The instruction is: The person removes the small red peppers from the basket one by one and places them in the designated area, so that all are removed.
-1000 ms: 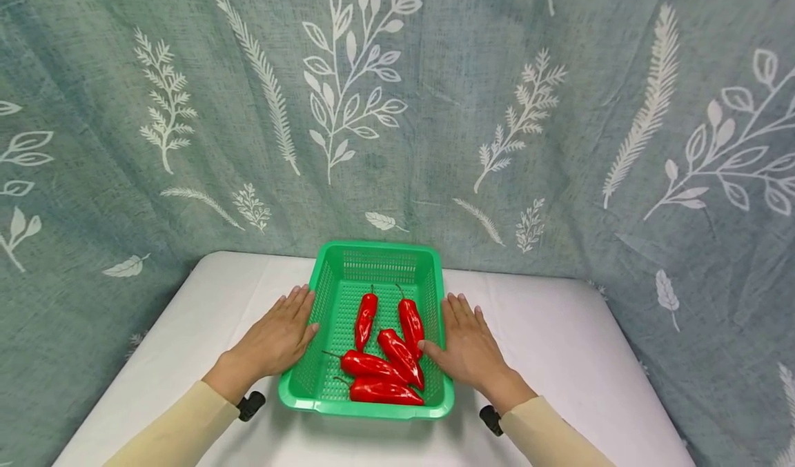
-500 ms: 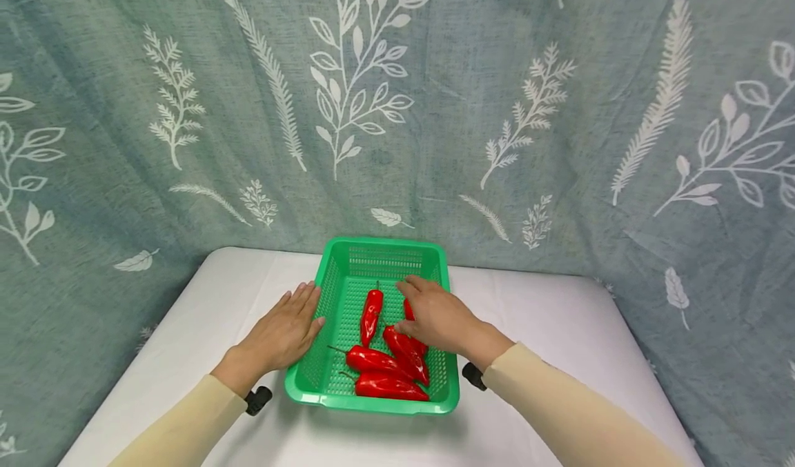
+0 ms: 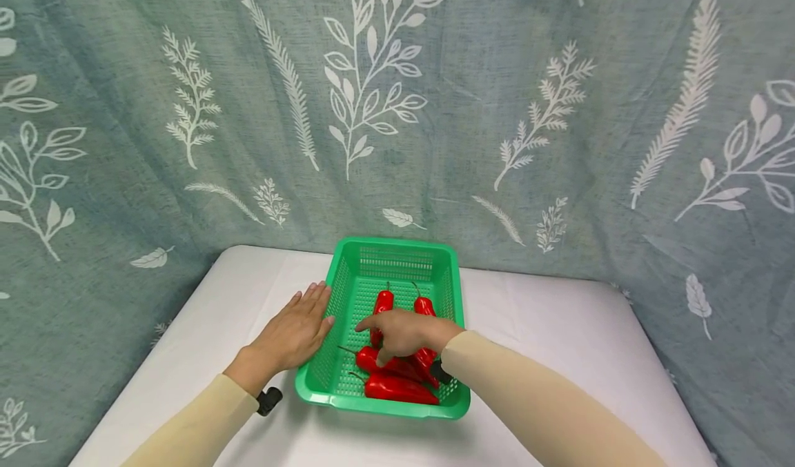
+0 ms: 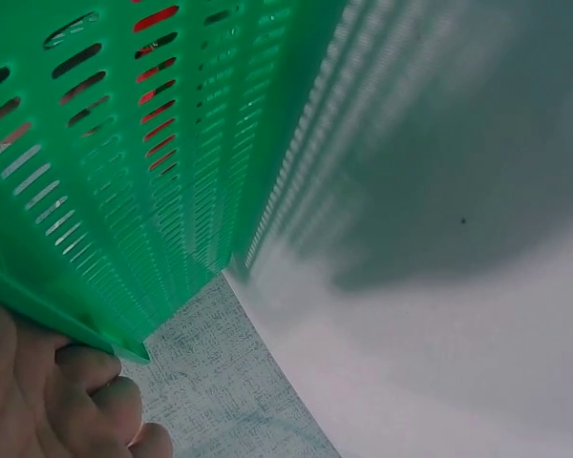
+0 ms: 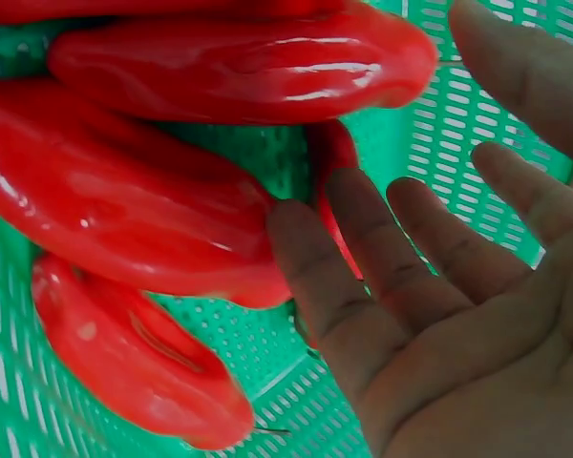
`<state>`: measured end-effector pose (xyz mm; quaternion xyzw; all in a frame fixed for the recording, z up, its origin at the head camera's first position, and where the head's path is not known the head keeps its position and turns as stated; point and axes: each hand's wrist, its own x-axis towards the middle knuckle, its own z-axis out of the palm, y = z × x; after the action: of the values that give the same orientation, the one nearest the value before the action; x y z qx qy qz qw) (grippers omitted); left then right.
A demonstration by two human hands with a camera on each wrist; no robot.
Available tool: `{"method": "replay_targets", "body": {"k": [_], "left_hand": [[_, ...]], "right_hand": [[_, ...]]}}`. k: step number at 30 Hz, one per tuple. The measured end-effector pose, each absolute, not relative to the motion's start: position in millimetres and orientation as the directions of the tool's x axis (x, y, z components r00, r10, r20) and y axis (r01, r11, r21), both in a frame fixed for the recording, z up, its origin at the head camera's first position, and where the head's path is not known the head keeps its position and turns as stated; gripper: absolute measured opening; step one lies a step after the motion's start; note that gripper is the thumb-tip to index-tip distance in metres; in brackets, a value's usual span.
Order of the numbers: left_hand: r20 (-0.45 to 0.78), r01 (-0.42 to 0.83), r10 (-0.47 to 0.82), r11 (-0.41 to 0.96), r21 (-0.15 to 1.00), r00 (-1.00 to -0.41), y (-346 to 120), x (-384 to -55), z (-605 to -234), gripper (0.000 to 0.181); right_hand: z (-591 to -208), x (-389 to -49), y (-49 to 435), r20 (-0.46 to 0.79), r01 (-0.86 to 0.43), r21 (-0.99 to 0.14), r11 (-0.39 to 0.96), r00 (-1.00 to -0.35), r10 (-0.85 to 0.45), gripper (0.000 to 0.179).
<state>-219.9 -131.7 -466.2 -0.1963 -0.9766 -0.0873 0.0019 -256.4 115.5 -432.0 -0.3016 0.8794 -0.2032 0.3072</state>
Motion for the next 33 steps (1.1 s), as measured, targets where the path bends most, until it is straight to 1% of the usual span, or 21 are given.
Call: {"method": "replay_targets", "body": {"k": [7, 12, 17, 20, 26, 29, 33], "left_hand": [[0.049, 0.391, 0.389, 0.902, 0.180, -0.920, -131.2, -218.4, -467.2, 0.066], [0.050, 0.391, 0.389, 0.902, 0.185, -0.920, -131.2, -218.8, -468.0, 0.066], [0.053, 0.388, 0.386, 0.901, 0.191, -0.921, -132.1, -218.4, -468.5, 0.066], [0.055, 0.389, 0.386, 0.900, 0.197, -0.921, -132.2, -218.4, -467.8, 0.066], [0.050, 0.380, 0.378, 0.900, 0.214, -0.925, -131.4, -218.1, -467.6, 0.066], [0.054, 0.381, 0.379, 0.899, 0.217, -0.924, -131.2, -218.0, -467.4, 0.066], [0.055, 0.382, 0.379, 0.899, 0.216, -0.924, -131.8, -218.0, -467.5, 0.066]], "right_hand": [[-443.2, -257.1, 115.3, -0.437, -0.387, -0.555, 0.736, -0.618, -0.654, 0.071], [-449.1, -255.6, 115.2, -0.453, -0.378, -0.544, 0.749, -0.619, -0.642, 0.071], [-456.2, -254.4, 114.3, -0.470, -0.398, -0.508, 0.764, -0.615, -0.633, 0.073], [-457.2, -254.6, 112.6, -0.468, -0.432, -0.473, 0.768, -0.615, -0.635, 0.073], [-455.5, -255.1, 109.2, -0.462, -0.485, -0.416, 0.770, -0.617, -0.638, 0.068], [-455.6, -256.5, 110.8, -0.456, -0.496, -0.414, 0.763, -0.613, -0.645, 0.067], [-453.0, -260.3, 118.0, -0.414, -0.464, -0.456, 0.759, -0.644, -0.643, 0.064]]}}
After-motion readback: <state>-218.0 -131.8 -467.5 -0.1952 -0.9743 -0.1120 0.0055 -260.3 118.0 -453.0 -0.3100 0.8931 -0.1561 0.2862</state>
